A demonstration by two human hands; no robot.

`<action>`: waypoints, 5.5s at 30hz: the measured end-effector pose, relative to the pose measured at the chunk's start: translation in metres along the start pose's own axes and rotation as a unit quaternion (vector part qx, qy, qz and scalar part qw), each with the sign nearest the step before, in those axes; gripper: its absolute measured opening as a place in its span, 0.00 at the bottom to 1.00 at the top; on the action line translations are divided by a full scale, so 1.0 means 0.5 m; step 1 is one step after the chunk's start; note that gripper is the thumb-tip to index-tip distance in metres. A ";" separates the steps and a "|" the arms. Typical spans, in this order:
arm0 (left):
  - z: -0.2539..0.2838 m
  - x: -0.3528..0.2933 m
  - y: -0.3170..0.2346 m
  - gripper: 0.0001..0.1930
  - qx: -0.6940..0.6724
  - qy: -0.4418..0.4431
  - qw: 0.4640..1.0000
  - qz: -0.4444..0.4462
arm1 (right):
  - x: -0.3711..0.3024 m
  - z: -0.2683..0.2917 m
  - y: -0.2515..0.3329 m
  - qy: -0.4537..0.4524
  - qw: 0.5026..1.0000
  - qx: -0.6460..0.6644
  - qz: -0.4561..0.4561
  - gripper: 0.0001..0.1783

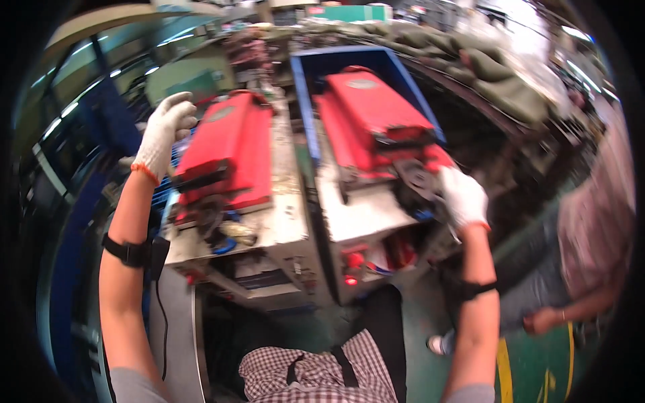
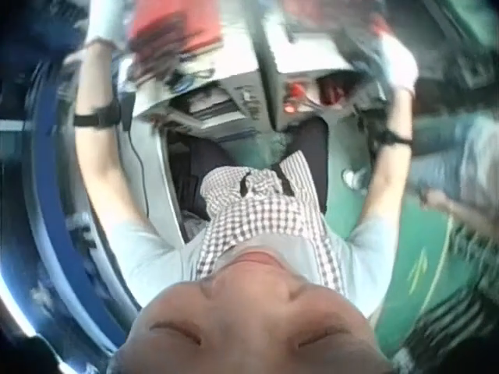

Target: Operating a heat-pressing machine to shape shoe components and placing them on a conveyor.

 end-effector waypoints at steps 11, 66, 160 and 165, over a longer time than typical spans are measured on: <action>-0.680 -0.022 -0.119 0.25 0.325 0.189 0.859 -0.349 | 0.013 0.006 0.000 0.047 0.992 0.045 -0.104 0.11; -0.839 0.055 -0.120 0.47 0.343 0.404 0.825 -0.197 | 0.091 -0.068 -0.091 0.160 0.912 0.328 -0.189 0.32; -0.846 0.062 -0.110 0.25 0.359 0.332 0.848 -0.206 | 0.087 -0.071 -0.078 0.198 0.896 0.360 -0.169 0.32; -0.849 0.066 -0.105 0.25 0.352 0.327 0.851 -0.211 | 0.089 -0.072 -0.079 0.194 0.901 0.353 -0.163 0.32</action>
Point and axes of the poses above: each hand's wrist, its own x-axis towards the middle knuckle, its own z-axis out of the back of the hand, y = z × x, the point moved 7 cm from there along x, towards the middle knuckle, and after that the axes turned 13 degrees about y, right-handed, at the moved point
